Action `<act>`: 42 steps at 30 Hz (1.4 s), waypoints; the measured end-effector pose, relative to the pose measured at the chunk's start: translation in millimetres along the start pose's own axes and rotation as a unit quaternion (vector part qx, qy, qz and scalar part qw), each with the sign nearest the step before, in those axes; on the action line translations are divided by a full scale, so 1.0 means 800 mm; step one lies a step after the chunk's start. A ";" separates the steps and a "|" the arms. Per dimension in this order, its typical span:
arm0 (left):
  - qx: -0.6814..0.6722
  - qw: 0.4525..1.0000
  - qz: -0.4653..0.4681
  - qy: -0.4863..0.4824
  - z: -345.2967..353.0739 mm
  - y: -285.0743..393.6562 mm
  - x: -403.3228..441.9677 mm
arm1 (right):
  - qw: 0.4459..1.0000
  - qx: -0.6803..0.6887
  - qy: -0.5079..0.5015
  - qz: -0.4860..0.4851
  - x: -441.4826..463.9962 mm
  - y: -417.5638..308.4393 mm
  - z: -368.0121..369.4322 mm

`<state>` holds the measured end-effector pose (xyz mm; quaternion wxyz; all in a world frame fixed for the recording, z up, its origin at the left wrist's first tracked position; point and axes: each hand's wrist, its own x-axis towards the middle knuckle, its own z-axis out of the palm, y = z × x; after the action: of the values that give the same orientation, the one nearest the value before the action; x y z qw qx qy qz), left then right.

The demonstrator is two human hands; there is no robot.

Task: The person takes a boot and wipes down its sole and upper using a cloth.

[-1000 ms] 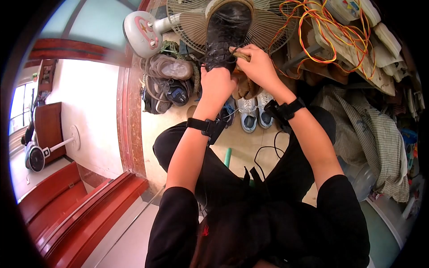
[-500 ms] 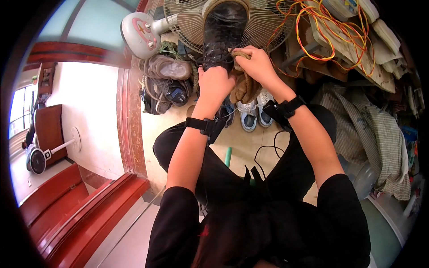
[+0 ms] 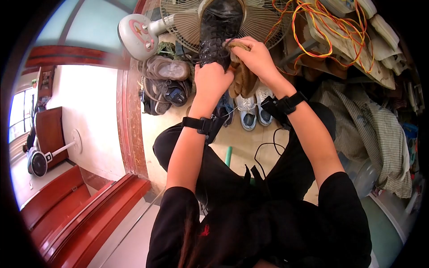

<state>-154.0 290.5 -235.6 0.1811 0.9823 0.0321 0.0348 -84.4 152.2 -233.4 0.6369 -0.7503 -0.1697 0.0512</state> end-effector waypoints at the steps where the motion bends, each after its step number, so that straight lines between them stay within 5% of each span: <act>1: -0.005 1.000 -0.001 0.004 0.000 0.002 0.000 | 1.000 0.000 0.000 0.001 -0.001 0.000 0.003; 21: -0.009 1.000 -0.014 0.020 -0.003 0.002 0.004 | 0.972 -0.230 -0.049 -0.004 -0.023 -0.017 0.002; 30: -0.002 0.999 -0.021 0.024 -0.007 0.008 0.005 | 0.984 -0.161 -0.044 -0.059 -0.013 -0.028 0.000; 42: 0.003 0.999 -0.018 0.032 -0.003 0.006 0.006 | 0.971 -0.225 -0.077 -0.009 -0.020 -0.021 0.000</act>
<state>-149.3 287.0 -231.2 0.1776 0.9805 0.0557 0.0626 -102.4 149.4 -219.4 0.4373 -0.8665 -0.2319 0.0637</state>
